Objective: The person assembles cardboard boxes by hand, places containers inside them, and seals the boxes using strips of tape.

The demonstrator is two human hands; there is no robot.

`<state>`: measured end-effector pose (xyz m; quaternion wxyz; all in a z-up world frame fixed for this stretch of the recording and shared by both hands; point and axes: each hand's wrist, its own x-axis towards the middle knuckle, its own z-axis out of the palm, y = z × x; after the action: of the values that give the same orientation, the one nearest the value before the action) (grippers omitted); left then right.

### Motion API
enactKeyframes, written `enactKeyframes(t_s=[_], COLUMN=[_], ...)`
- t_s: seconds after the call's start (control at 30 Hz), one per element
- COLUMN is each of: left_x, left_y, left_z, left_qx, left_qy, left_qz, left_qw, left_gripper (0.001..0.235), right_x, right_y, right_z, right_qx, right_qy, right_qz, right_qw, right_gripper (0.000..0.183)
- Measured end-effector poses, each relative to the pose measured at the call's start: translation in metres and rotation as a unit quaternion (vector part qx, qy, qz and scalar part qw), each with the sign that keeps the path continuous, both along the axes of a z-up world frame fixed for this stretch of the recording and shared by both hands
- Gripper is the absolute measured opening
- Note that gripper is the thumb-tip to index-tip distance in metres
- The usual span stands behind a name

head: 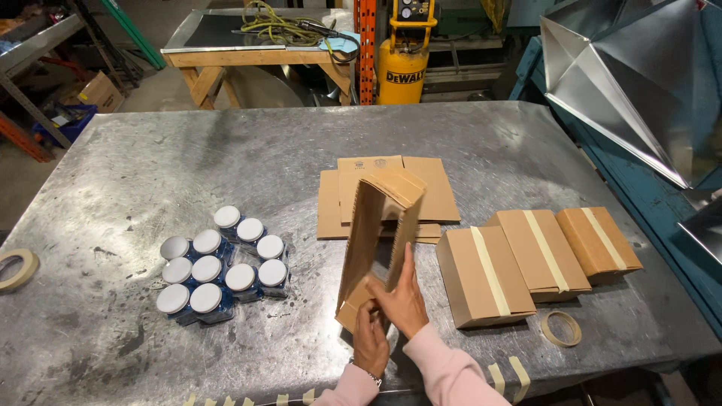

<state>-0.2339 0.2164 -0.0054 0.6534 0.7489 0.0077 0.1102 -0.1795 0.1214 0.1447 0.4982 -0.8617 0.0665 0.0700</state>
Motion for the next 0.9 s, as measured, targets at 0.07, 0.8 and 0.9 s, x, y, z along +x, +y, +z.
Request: enactKeyframes(t_s=[0.07,0.8,0.9], left_x=[-0.002,0.099,0.095], left_y=[-0.008,0.099,0.097], left_z=[-0.002,0.129,0.13], left_qx=[0.06,0.294,0.279], left_qy=[-0.047,0.237,0.24], left_qz=[-0.001,-0.081,-0.067], left_qw=[0.997,0.922,0.927], left_gripper=[0.039,0.089,0.085], right_x=[0.012,0.045,0.044], right_y=[-0.002,-0.023,-0.03], right_z=[-0.021,0.069,0.055], right_qx=[-0.079,-0.197,-0.191], right_qy=[-0.045,0.11,0.125], right_qz=[-0.094,0.171,0.195], right_qw=[0.991,0.959,0.954], right_gripper=[0.09,0.082,0.086])
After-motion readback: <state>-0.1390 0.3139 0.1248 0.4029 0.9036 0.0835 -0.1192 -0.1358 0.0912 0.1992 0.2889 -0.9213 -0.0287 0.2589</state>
